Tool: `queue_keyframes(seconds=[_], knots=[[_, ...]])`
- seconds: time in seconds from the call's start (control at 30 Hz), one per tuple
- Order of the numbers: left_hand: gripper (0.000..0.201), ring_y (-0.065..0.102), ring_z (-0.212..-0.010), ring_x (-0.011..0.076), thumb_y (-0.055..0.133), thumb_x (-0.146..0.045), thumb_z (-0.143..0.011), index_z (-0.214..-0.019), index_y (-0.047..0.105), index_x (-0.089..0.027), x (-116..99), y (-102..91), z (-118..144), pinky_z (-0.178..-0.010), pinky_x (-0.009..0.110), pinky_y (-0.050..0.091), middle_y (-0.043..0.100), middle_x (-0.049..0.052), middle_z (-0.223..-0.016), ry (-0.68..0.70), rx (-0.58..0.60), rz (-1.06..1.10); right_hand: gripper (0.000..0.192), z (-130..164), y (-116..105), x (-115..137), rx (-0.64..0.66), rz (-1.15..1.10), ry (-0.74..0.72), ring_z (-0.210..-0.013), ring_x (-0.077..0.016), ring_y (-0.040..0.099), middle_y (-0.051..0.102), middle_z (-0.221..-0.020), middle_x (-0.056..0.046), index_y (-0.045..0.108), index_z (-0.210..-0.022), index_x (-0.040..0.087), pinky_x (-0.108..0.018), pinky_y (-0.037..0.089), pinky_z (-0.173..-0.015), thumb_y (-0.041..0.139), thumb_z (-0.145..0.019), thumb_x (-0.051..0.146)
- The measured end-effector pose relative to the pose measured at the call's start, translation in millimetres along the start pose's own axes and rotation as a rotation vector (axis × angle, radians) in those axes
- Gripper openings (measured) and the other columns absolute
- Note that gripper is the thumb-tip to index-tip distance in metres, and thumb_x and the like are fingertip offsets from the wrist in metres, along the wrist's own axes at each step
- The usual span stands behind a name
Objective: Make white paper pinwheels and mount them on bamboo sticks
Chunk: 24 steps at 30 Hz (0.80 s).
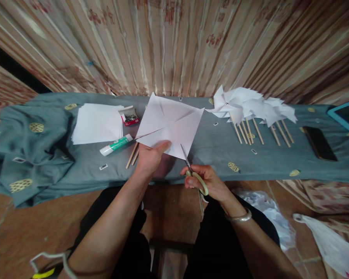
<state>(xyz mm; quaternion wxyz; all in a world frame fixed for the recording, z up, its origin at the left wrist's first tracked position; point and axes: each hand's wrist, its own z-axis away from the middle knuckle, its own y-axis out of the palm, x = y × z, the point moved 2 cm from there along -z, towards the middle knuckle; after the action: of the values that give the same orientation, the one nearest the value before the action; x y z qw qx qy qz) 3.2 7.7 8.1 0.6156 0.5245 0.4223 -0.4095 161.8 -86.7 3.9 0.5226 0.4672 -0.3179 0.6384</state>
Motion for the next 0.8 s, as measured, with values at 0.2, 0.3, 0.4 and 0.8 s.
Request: queue_keyframes(seconds=[0.2, 0.3, 0.4, 0.8], knots=[[0.052, 0.066, -0.082, 0.0217, 0.08, -0.023, -0.052, -0.101, 0.066, -0.018, -0.5, -0.9, 0.0, -0.081, 0.035, 0.052, 0.072, 0.004, -0.084, -0.001, -0.003, -0.02, 0.05, -0.1, 1.3, -3.4, -0.034, -0.004, 0.023, -0.056, -0.0089, 0.053, 0.061, -0.064, 0.003, 0.065, -0.088, 0.017, -0.023, 0.039, -0.054, 0.08, -0.063, 0.058], [0.052, 0.067, -0.083, 0.0224, 0.08, -0.023, -0.052, -0.102, 0.066, -0.018, -0.7, -1.4, -0.1, -0.081, 0.036, 0.052, 0.072, 0.005, -0.085, 0.002, 0.0, -0.006, 0.05, -1.2, 1.8, -4.5, -0.039, -0.035, 0.019, -0.055, -0.0088, 0.053, 0.06, -0.062, 0.004, 0.065, -0.087, 0.017, -0.023, 0.039, -0.052, 0.082, -0.061, 0.056], [0.054, 0.067, -0.083, 0.0224, 0.079, -0.023, -0.053, -0.105, 0.066, -0.017, -0.6, -1.6, -0.3, -0.081, 0.036, 0.052, 0.073, 0.005, -0.086, 0.004, -0.003, 0.002, 0.049, -2.3, 2.3, -4.7, -0.044, -0.061, 0.018, -0.054, -0.0089, 0.055, 0.06, -0.061, 0.004, 0.065, -0.085, 0.017, -0.023, 0.041, -0.053, 0.084, -0.058, 0.054], [0.056, 0.067, -0.081, 0.0198, 0.08, -0.021, -0.051, -0.106, 0.067, -0.016, -0.3, -2.2, -0.7, -0.08, 0.033, 0.052, 0.073, 0.004, -0.086, -0.009, -0.012, 0.045, 0.052, -4.3, 5.9, -3.0, -0.114, -0.117, 0.092, -0.049, -0.0073, 0.056, 0.059, -0.055, 0.007, 0.065, -0.079, 0.017, -0.021, 0.042, -0.049, 0.088, -0.049, 0.052]])
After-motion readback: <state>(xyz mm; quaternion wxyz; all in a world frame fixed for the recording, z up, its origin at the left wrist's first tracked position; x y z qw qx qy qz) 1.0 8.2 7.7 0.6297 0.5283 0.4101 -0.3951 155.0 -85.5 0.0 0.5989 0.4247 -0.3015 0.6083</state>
